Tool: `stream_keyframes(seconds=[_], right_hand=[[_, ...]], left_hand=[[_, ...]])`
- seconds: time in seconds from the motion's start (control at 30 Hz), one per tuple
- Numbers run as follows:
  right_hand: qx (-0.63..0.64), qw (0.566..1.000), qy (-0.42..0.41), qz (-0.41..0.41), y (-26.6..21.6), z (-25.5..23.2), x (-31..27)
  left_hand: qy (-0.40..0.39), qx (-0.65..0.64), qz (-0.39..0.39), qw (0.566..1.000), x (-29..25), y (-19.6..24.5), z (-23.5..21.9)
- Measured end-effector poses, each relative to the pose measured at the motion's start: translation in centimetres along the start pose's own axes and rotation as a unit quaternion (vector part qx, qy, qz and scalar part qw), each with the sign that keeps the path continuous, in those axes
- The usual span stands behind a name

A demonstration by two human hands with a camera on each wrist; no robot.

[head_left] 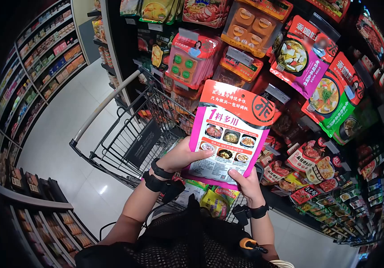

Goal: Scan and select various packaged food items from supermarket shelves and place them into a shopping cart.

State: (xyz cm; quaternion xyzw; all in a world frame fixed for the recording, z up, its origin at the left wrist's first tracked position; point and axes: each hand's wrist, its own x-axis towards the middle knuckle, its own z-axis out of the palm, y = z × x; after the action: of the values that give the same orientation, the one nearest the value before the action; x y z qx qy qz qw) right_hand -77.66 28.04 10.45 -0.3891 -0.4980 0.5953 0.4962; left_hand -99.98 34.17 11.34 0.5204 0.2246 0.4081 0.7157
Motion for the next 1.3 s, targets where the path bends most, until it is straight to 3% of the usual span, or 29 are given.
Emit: stream_keyframes(seconds=[0.23,0.3,0.33,0.37,0.43,0.5,0.57,0.63,0.77,0.8,0.83,0.9,0.97,1.03,1.13,1.17,1.23,1.27,1.3], right_hand=[[0.016,1.000,0.020,0.005,0.0,0.1,0.1],[-0.032,0.997,0.060,0.030,1.4,0.2,-0.7],[-0.108,0.992,0.066,0.014,1.9,-0.5,-0.7],[-0.156,0.984,0.090,0.011,2.1,-0.7,-0.9],[-0.324,0.940,0.103,-0.024,5.1,-3.1,-1.2],[-0.511,0.854,0.091,0.034,6.2,-3.8,-1.8],[-0.599,0.798,0.038,0.045,9.1,-5.0,-2.9],[-0.622,0.774,-0.008,0.119,10.9,-5.3,-3.8],[-0.571,0.787,-0.099,0.211,17.3,-5.1,-2.6],[-0.550,0.791,-0.128,0.237,18.9,-4.8,-2.3],[-0.547,0.790,-0.137,0.239,20.7,-4.5,-1.6],[-0.471,0.824,-0.203,0.241,24.6,-3.4,-0.1],[-0.405,0.837,-0.275,0.244,28.0,-2.0,1.5],[-0.335,0.861,-0.291,0.249,30.5,-0.4,2.7],[-0.306,0.851,-0.347,0.248,38.2,2.3,6.5],[-0.290,0.822,-0.383,0.305,38.5,2.8,7.2],[-0.350,0.766,-0.393,0.369,49.1,1.1,6.4],[-0.341,0.754,-0.407,0.387,45.2,2.8,8.5],[-0.341,0.755,-0.403,0.388,45.4,3.0,9.2]], left_hand=[[-0.007,-0.027,-0.032,0.999,0.1,0.5,0.0],[0.001,0.095,0.014,0.995,-0.9,-0.9,-1.5],[0.074,0.270,0.043,0.959,-1.2,-2.3,-3.7],[0.140,0.436,0.069,0.886,-2.2,-3.7,-5.8],[0.171,0.586,-0.016,0.792,-5.0,-4.8,-8.8],[0.175,0.645,-0.135,0.732,-8.9,-6.7,-11.1],[0.164,0.693,-0.265,0.650,-13.2,-9.2,-12.9],[0.153,0.756,-0.298,0.563,-16.4,-11.7,-14.1],[0.223,0.728,-0.291,0.580,-17.8,-12.2,-13.7],[0.255,0.722,-0.239,0.598,-17.7,-12.5,-13.3],[0.260,0.735,-0.230,0.583,-17.7,-12.8,-13.2],[0.275,0.708,-0.252,0.600,-17.7,-12.3,-13.2],[0.309,0.709,-0.213,0.596,-17.8,-12.1,-12.4],[0.323,0.689,-0.214,0.612,-17.5,-11.7,-11.3],[0.329,0.713,-0.191,0.589,-17.1,-11.4,-12.5],[0.324,0.719,-0.191,0.584,-17.4,-11.7,-12.3],[0.339,0.672,-0.195,0.629,-16.8,-10.5,-11.3],[0.340,0.675,-0.182,0.629,-16.9,-10.5,-11.4],[0.343,0.673,-0.168,0.633,-16.8,-10.7,-11.3]])
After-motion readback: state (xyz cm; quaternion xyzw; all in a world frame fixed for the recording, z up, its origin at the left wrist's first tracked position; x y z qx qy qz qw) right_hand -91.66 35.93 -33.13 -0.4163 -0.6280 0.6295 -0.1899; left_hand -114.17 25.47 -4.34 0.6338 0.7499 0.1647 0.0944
